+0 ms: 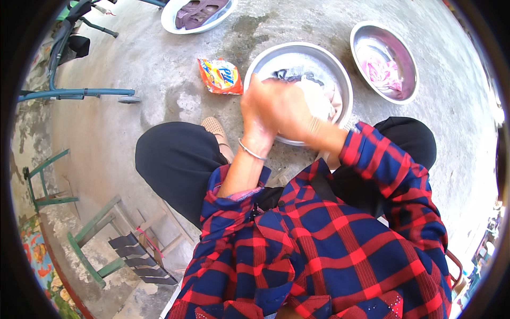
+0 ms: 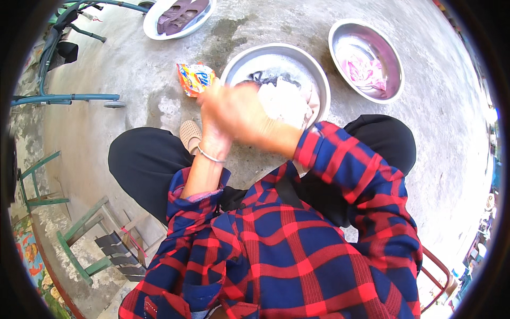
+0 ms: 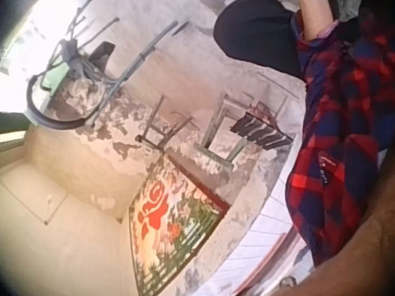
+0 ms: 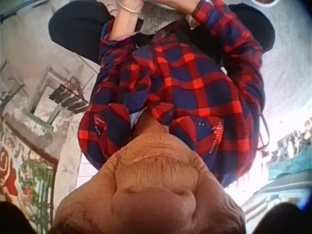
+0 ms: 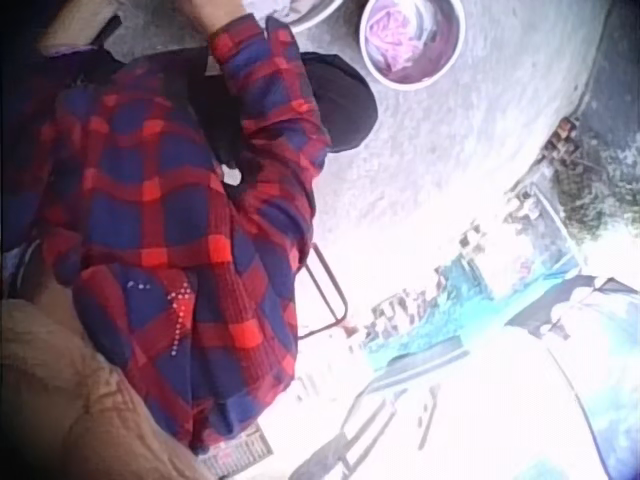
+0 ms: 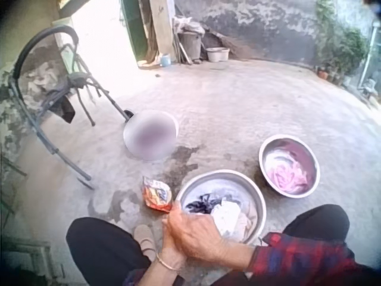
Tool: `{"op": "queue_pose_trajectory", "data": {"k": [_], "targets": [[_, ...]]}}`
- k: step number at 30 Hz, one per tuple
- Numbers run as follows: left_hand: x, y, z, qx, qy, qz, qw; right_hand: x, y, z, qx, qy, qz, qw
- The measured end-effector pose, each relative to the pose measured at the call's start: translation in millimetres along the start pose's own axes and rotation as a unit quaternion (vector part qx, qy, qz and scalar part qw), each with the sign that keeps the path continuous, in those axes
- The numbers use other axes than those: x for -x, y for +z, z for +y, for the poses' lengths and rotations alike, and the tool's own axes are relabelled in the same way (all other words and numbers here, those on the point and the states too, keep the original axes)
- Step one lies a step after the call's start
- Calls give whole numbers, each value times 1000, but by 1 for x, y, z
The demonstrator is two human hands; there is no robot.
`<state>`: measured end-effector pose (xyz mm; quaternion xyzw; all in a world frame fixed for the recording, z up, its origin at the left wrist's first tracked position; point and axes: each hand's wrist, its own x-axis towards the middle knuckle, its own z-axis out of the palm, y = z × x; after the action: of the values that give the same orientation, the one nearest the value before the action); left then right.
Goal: The person sits on the ground and washes a white patterned cloth by hand in a metal basin filled with water. They repeatedly submerge, scrub, and wring the cloth, occasionally lifting it to inspect the fabric.
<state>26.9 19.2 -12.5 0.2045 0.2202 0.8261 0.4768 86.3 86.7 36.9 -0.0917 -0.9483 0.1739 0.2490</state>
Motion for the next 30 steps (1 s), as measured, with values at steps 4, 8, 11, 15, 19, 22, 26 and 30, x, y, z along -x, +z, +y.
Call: {"op": "queue_pose_trajectory", "data": {"k": [4,8,11,15,19,22,26,30], "targets": [[-5,11,-13,16,-48,327,944,-1,12,22,37,57,-3,998],[1,-16,-9,59,-22,76,995,0,7,3,45,23,-7,999],[-4,-48,-19,110,-26,-80,990,2,6,-6,41,47,-34,997],[-11,27,-6,57,-76,257,962,-16,-9,31,49,97,13,994],[-24,46,22,4,-100,252,962,-16,-11,66,-293,269,50,916],[-27,57,45,-62,-89,247,963,-13,-36,60,-591,300,14,749],[-33,80,44,-113,-94,269,952,-6,-59,57,-612,310,27,727],[-35,70,39,-95,-111,224,964,-6,-54,49,-388,249,116,880]]}}
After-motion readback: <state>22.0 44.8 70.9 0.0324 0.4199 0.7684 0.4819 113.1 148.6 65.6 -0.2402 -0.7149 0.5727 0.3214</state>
